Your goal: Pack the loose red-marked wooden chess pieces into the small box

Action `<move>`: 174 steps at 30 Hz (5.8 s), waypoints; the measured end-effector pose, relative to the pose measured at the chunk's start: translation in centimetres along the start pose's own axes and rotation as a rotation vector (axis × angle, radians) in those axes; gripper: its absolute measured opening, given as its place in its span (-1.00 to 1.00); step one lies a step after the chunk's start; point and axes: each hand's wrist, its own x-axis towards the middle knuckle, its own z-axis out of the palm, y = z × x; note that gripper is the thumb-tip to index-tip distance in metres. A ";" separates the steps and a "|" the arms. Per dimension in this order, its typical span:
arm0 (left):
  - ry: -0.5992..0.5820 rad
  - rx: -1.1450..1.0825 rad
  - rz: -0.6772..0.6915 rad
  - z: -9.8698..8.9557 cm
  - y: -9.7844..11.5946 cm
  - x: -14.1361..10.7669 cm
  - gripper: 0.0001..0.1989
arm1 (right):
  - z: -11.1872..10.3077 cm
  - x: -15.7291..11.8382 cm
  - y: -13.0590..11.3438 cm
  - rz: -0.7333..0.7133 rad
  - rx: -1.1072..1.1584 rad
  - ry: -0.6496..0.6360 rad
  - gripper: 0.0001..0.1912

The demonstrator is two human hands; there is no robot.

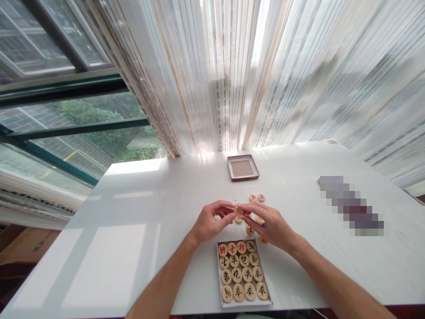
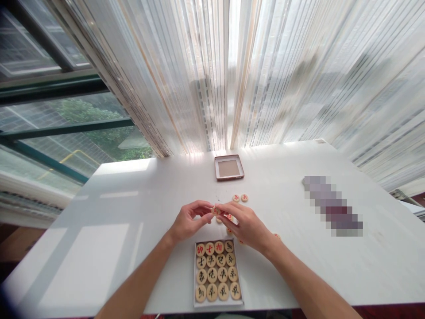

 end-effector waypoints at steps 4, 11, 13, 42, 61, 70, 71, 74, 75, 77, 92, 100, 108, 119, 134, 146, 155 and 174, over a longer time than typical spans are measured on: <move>0.003 -0.016 0.012 0.2 -0.1 0.0 -0.73 | -0.1 0.1 -0.1 -0.009 0.006 0.007 -0.66; 0.002 0.009 0.007 0.2 -0.2 0.0 -0.74 | -0.3 -0.1 -0.1 -0.002 0.002 -0.008 -0.64; 0.004 0.011 0.000 0.2 -0.1 0.0 -0.73 | -0.3 -0.1 -0.1 -0.001 0.001 -0.014 -0.63; -0.033 0.029 0.036 0.3 0.0 0.1 -0.69 | -0.5 0.4 -0.8 -0.047 0.012 -0.043 -0.72; -0.031 0.043 0.044 0.5 -0.3 0.0 -0.74 | -0.4 0.3 -0.9 -0.009 0.008 -0.072 -0.79; -0.031 0.092 0.061 0.3 0.0 0.0 -0.78 | -0.5 0.2 -0.8 0.006 0.043 -0.056 -0.78; -0.031 0.097 0.060 0.3 0.0 0.0 -0.79 | -0.5 0.2 -0.8 0.014 0.046 -0.052 -0.78; -0.030 0.102 0.059 0.3 0.1 0.0 -0.80 | -0.5 0.2 -0.6 0.037 0.058 -0.040 -0.80; -0.028 0.102 0.061 0.3 0.1 0.0 -0.80 | -0.5 0.1 -0.6 0.041 0.063 -0.038 -0.80; -0.026 0.102 0.066 0.4 0.1 -0.1 -0.80 | -0.5 0.1 -0.7 0.041 0.071 -0.039 -0.81; 0.022 0.103 0.062 0.4 0.1 0.1 -0.78 | -0.3 0.2 -1.0 0.012 -0.017 0.006 -0.72; 0.032 0.095 0.055 0.5 0.1 0.2 -0.74 | 0.1 0.0 -0.5 -0.036 -0.052 0.017 -0.66; 0.039 0.079 0.035 0.5 0.0 0.2 -0.72 | 0.1 0.2 -0.6 -0.047 -0.076 0.050 -0.64; 0.002 0.036 0.019 0.5 0.1 0.1 -0.68 | -0.3 0.1 -0.5 -0.036 -0.122 -0.002 -0.69; -0.054 0.164 0.076 0.9 0.3 -0.1 -0.68 | -0.1 -6.6 -3.8 0.041 -0.165 0.025 -0.83; -0.368 0.407 0.094 0.3 1.4 -0.8 -0.77 | 0.2 -6.6 -4.7 0.062 -0.247 -0.079 -0.84; -0.399 0.465 0.063 0.3 0.9 -0.8 -0.77 | 0.3 -6.4 -4.8 0.085 -0.253 -0.095 -0.87; -0.397 0.486 0.032 0.5 0.9 -0.9 -0.77 | 0.2 -7.1 -4.8 0.132 -0.190 -0.061 -0.89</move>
